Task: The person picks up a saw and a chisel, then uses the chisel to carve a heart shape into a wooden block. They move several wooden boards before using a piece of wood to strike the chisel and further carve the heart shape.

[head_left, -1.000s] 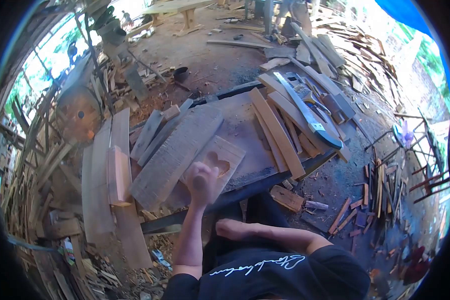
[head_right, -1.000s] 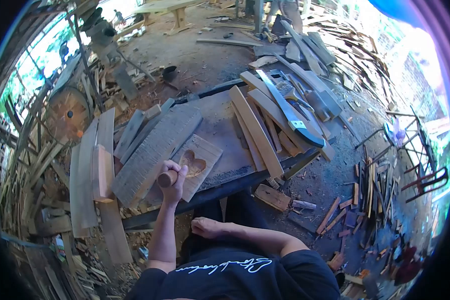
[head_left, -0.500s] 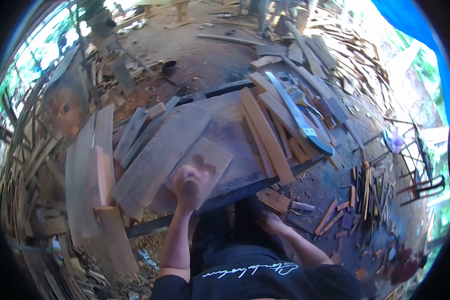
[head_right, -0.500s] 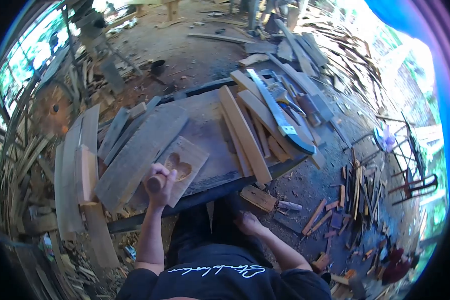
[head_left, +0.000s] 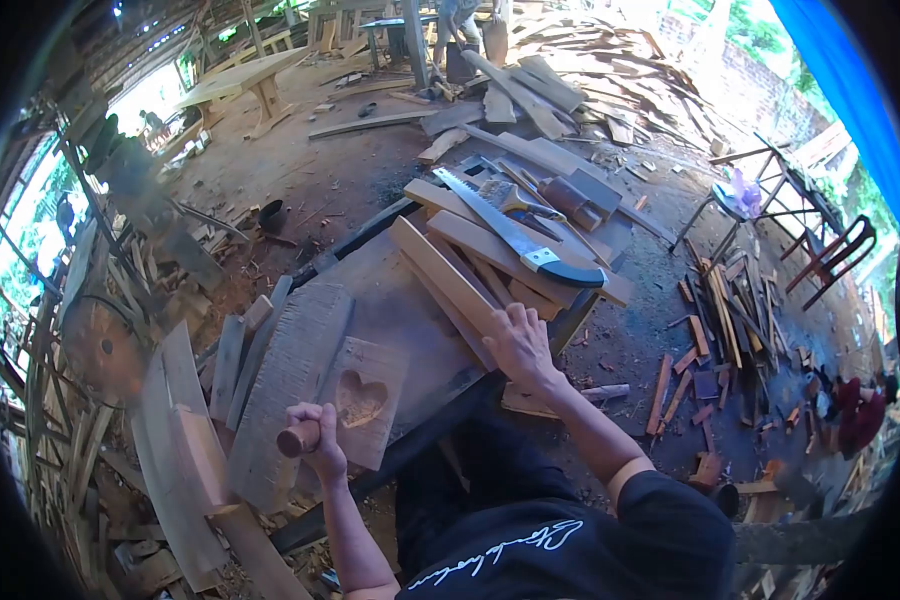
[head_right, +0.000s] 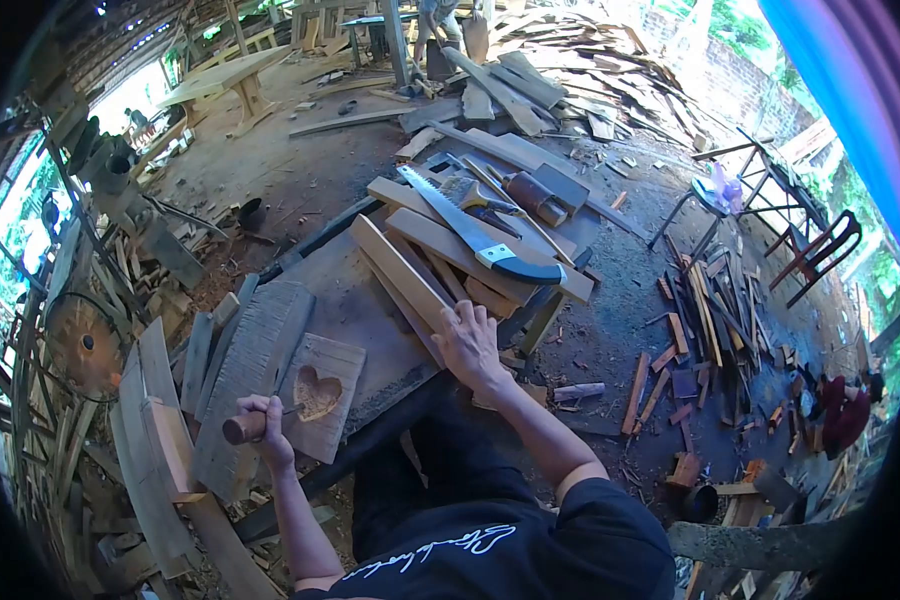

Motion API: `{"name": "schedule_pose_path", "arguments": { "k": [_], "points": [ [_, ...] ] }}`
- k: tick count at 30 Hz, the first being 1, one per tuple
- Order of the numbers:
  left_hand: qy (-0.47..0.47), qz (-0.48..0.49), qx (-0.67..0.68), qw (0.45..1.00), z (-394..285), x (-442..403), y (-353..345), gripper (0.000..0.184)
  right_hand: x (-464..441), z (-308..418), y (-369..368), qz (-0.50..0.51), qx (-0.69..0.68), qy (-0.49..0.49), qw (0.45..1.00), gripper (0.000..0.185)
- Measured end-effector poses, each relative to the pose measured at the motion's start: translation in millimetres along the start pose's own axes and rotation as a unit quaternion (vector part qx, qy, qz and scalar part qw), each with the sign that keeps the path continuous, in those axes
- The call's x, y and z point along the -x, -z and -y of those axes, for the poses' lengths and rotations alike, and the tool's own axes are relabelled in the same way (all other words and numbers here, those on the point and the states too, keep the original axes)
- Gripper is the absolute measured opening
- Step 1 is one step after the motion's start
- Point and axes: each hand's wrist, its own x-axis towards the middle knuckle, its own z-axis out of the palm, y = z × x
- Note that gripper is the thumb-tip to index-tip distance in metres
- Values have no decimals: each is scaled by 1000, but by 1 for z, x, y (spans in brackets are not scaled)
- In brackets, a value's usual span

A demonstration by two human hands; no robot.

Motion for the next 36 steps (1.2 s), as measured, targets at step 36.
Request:
{"name": "schedule_pose_path", "arguments": {
  "k": [36],
  "points": [
    [-95,-1,-112,989,-11,15,-23,25,17,-41,-3,117,-228,-168,952,39]
  ]
}}
